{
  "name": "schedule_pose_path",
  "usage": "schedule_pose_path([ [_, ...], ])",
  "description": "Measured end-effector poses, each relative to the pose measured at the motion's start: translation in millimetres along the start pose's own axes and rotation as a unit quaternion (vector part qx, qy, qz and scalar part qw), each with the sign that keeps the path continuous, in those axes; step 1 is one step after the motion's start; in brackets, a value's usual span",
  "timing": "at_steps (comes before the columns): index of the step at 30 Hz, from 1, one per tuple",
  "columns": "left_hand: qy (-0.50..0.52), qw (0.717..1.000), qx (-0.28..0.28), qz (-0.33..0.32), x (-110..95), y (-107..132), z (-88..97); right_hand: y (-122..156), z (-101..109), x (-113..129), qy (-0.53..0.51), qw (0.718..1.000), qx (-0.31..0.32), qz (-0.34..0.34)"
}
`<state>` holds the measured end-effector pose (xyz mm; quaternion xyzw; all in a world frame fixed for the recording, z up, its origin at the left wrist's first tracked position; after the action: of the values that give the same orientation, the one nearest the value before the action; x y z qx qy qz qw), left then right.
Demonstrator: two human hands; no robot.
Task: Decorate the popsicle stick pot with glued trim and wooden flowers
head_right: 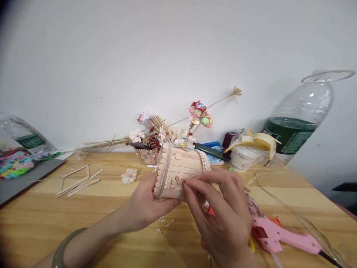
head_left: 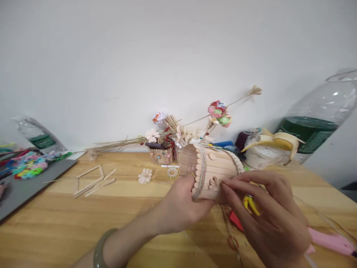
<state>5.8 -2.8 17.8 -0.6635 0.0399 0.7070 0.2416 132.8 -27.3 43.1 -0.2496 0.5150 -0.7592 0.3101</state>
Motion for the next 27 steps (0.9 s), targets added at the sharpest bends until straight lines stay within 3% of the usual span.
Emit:
schedule_pose_path([
  [7, -0.007, 1.000, -0.003, -0.002, 0.2, 0.8, 2.0, 1.7, 1.5, -0.2, 0.009, 1.000, -0.010, -0.006],
  [14, -0.001, 1.000, -0.001, 0.013, -0.3, 1.6, 0.0, -4.3, 4.0, 2.3, 0.043, 0.998, 0.002, 0.055],
  [27, -0.106, 0.994, -0.027, -0.012, -0.2, 1.8, 3.0, -1.7, 2.8, -1.4, 0.014, 0.999, 0.032, 0.022],
])
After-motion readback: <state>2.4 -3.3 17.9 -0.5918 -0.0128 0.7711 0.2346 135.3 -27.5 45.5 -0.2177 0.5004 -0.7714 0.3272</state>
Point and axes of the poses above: each hand's wrist, its own y-axis away from the middle knuckle, its own z-axis out of the back of the hand, x = y × z, the point moved 5 cm from there along -y, towards the middle knuckle, and after that the axes turned 2 degrees about z, right-handed, at the moved point
